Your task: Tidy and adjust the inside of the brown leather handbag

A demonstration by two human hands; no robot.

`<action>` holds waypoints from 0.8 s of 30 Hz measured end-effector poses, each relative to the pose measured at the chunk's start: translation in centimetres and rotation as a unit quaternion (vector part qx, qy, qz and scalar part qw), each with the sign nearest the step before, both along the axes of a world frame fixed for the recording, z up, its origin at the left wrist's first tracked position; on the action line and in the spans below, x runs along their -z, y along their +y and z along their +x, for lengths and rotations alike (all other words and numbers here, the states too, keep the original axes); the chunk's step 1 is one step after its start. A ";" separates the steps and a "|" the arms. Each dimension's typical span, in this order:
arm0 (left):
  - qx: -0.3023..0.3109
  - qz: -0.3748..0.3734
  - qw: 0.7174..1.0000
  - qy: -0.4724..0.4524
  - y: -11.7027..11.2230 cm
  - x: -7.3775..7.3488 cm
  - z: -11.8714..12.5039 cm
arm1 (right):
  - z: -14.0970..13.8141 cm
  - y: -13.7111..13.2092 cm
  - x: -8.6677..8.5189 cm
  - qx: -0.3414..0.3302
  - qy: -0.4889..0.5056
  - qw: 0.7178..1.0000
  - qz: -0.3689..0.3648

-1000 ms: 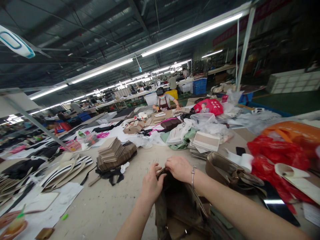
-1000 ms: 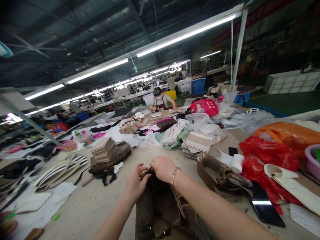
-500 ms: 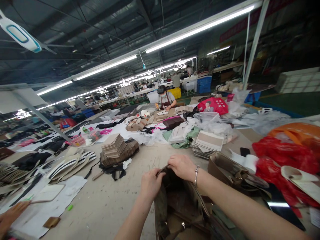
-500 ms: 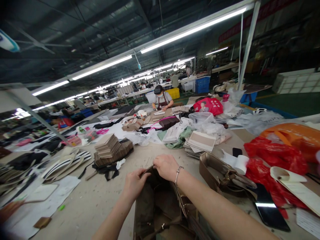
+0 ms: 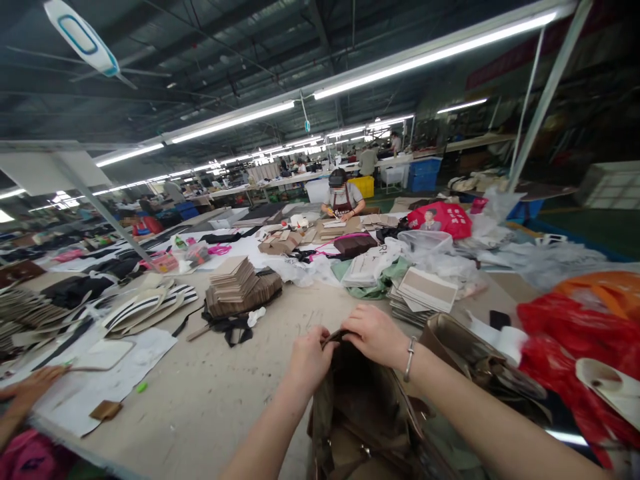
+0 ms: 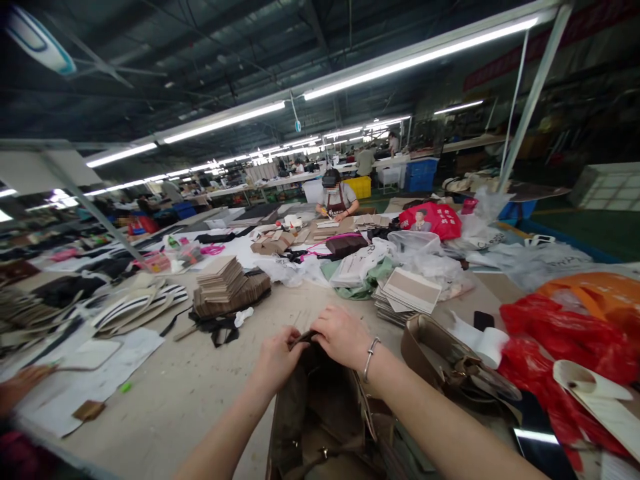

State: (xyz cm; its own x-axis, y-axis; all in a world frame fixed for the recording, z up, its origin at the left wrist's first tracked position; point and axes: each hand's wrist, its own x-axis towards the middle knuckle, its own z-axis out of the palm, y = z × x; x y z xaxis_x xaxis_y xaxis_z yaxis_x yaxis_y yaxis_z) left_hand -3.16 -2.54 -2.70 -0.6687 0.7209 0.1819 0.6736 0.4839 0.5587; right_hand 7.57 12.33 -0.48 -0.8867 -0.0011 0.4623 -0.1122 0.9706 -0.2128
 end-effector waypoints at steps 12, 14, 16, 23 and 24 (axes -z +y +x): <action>0.019 0.005 1.000 0.023 -0.5 0.6 0.2 | -0.8 -0.7 0.4 -0.026 0.013 1.000 0.009; 0.026 0.009 0.999 0.017 -0.6 0.5 0.3 | -0.9 -0.8 0.4 -0.019 0.010 1.000 0.010; 0.040 0.016 0.999 0.016 -0.7 0.5 0.3 | -0.9 -0.9 0.4 -0.017 0.007 1.000 0.012; 0.092 0.038 0.995 0.018 -1.3 0.4 0.2 | -1.0 -1.6 0.5 0.002 -0.007 0.999 0.032; 0.094 0.039 0.995 0.020 -1.3 0.4 0.2 | -1.0 -1.6 0.5 0.008 -0.010 0.999 0.035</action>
State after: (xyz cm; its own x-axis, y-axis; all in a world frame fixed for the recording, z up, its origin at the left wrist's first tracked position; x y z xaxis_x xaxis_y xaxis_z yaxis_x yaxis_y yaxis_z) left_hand -2.99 -3.81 -3.08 -0.5140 0.8155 0.2659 0.7707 0.3031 0.5604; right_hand 6.58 10.69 -1.00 -0.8960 -0.0192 0.4436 -0.0937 0.9848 -0.1465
